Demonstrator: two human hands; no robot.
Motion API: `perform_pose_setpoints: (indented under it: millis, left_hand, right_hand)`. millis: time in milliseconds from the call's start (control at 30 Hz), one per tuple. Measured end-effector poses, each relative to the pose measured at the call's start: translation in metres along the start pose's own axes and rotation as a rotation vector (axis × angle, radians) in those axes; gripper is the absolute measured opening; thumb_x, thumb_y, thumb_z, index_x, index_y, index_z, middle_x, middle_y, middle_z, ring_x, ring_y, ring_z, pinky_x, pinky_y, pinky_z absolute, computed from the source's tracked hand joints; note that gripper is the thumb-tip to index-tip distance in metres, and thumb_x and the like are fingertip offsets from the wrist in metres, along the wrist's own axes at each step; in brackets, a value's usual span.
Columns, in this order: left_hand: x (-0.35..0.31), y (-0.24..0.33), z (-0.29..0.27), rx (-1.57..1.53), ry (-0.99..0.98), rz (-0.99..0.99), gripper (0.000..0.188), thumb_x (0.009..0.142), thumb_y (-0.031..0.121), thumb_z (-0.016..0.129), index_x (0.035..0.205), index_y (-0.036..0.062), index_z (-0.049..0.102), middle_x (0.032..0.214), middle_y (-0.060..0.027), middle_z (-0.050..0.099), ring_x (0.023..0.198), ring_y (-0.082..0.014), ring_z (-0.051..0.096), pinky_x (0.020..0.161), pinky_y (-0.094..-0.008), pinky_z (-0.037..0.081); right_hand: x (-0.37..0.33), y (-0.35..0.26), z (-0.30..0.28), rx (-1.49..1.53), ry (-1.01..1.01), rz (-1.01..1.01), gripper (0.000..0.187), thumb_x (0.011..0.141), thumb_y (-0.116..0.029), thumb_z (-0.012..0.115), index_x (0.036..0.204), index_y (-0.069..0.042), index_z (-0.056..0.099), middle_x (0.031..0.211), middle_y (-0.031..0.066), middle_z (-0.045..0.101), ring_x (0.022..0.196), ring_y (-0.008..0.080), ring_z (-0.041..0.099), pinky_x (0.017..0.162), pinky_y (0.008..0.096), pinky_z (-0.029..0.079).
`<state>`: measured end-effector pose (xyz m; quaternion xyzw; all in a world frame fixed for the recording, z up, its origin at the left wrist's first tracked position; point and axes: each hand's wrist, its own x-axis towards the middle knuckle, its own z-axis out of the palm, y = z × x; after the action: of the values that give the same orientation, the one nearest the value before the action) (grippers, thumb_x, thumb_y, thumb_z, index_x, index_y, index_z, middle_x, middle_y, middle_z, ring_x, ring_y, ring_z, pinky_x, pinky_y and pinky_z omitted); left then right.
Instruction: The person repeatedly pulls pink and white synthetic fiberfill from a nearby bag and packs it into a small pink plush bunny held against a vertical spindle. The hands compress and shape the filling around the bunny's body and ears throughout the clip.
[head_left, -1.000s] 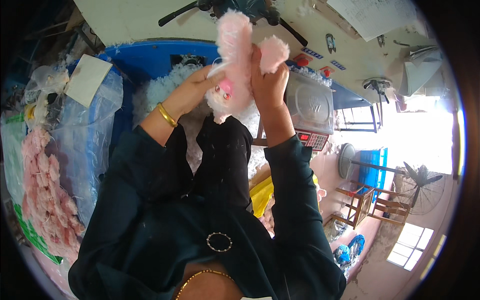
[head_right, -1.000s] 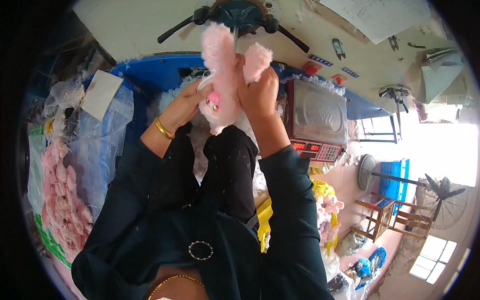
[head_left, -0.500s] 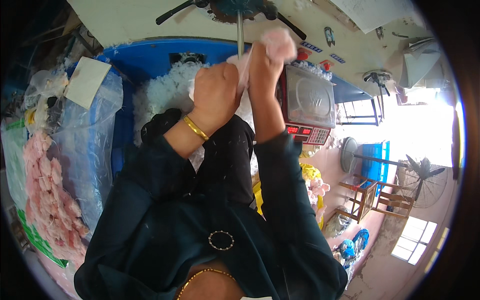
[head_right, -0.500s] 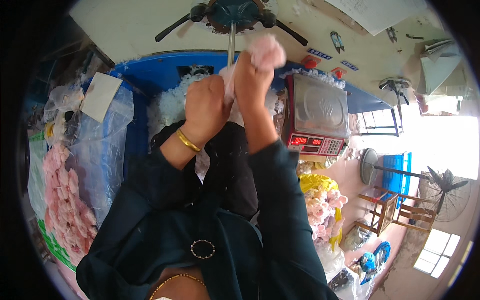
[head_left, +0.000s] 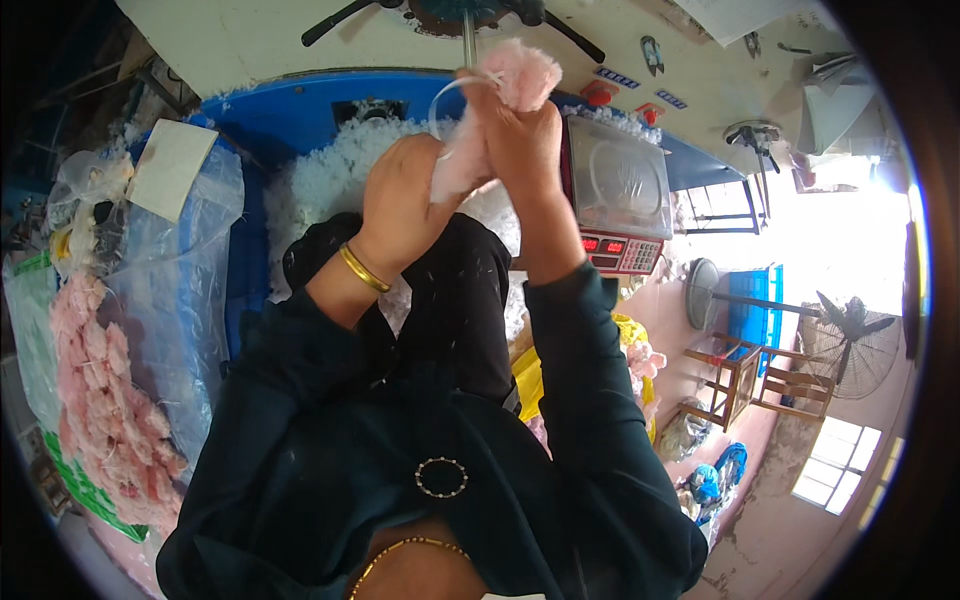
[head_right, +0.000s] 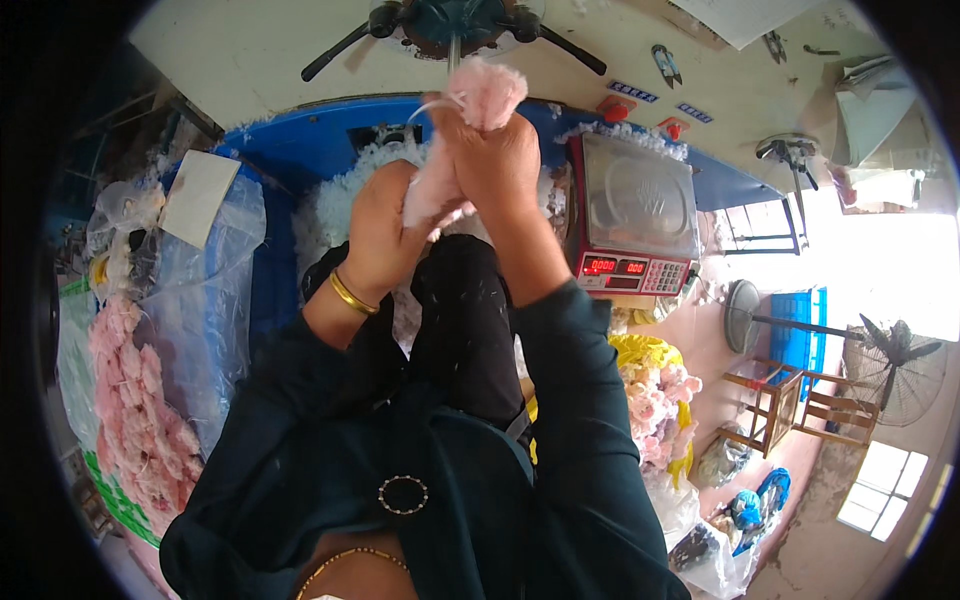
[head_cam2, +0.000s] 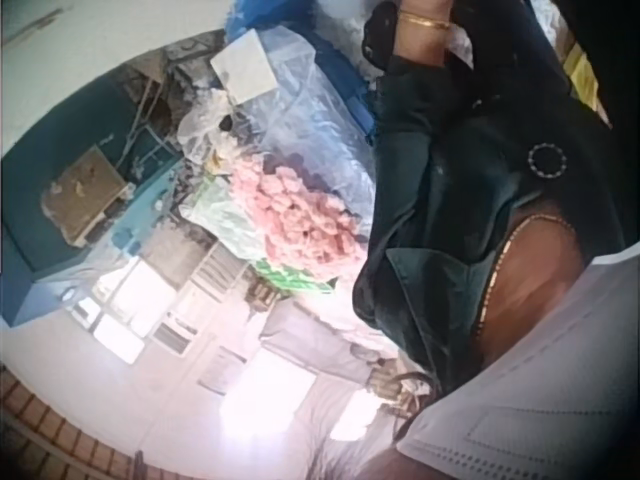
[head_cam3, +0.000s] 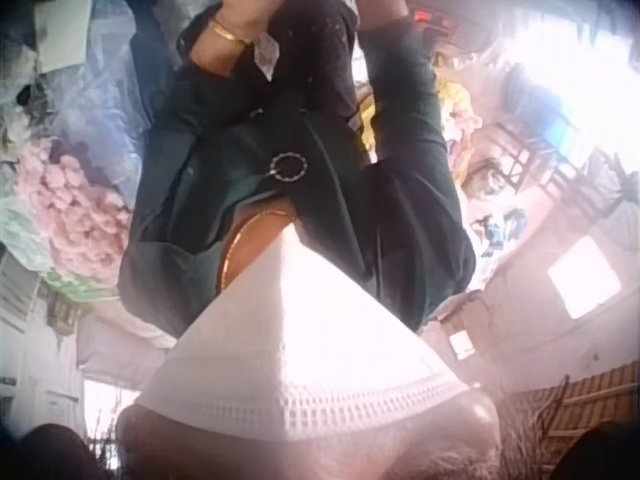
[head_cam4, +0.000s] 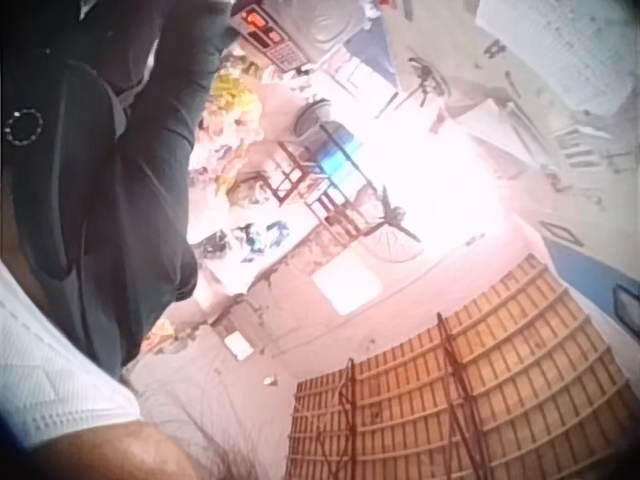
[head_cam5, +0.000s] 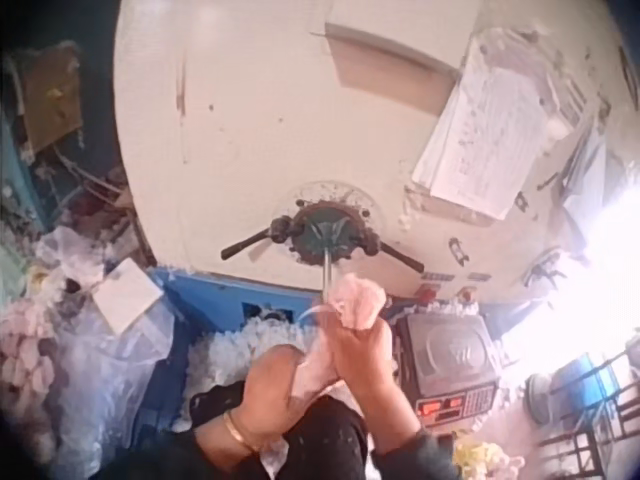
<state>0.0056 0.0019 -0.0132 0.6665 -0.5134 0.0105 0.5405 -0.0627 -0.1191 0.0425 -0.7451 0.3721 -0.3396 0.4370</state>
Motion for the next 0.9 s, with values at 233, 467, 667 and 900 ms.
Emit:
perform_pose_setpoints:
  millis: [233, 467, 667, 900]
  left_hand:
    - [0.002, 0.003, 0.002, -0.993, -0.045, -0.595, 0.041, 0.102, 0.035, 0.04, 0.097, -0.0007, 0.059, 0.087, -0.0023, 0.062, 0.074, -0.006, 0.056, 0.064, -0.0229, 0.047]
    - [-0.019, -0.033, 0.027, -1.043, -0.051, -0.418, 0.028, 0.098, 0.023, 0.046, 0.101, -0.0003, 0.059, 0.095, -0.0046, 0.063, 0.08, -0.0112, 0.059, 0.072, -0.0264, 0.05]
    - [-0.046, -0.012, 0.005, -0.95, 0.015, -0.486, 0.023, 0.089, 0.01, 0.056, 0.109, 0.0001, 0.058, 0.104, -0.0074, 0.063, 0.09, -0.0165, 0.061, 0.08, -0.0283, 0.05]
    - [-0.042, -0.007, -0.018, -0.868, -0.176, -0.577, 0.035, 0.092, 0.019, 0.055, 0.121, 0.0002, 0.055, 0.116, -0.0084, 0.063, 0.1, -0.0207, 0.063, 0.09, -0.0324, 0.049]
  right_hand:
    - [-0.036, 0.058, -0.042, 0.913, -0.734, 0.416, 0.039, 0.088, -0.032, 0.066, 0.108, 0.001, 0.059, 0.08, 0.0038, 0.06, 0.054, 0.0109, 0.05, 0.047, 0.0233, 0.039]
    - [-0.048, 0.042, -0.032, 0.772, -0.643, 0.287, 0.029, 0.086, -0.016, 0.07, 0.107, 0.0, 0.06, 0.078, 0.0015, 0.06, 0.058, 0.0067, 0.051, 0.047, 0.0211, 0.039]
    - [-0.061, 0.006, -0.043, 0.045, -0.842, -0.231, 0.031, 0.076, -0.017, 0.078, 0.088, 0.001, 0.057, 0.087, 0.0045, 0.059, 0.065, 0.0102, 0.057, 0.055, 0.0266, 0.046]
    - [-0.073, 0.005, -0.039, 0.204, -0.666, -0.426, 0.032, 0.074, -0.017, 0.074, 0.073, 0.001, 0.047, 0.087, 0.0148, 0.054, 0.062, 0.0225, 0.052, 0.058, 0.0312, 0.045]
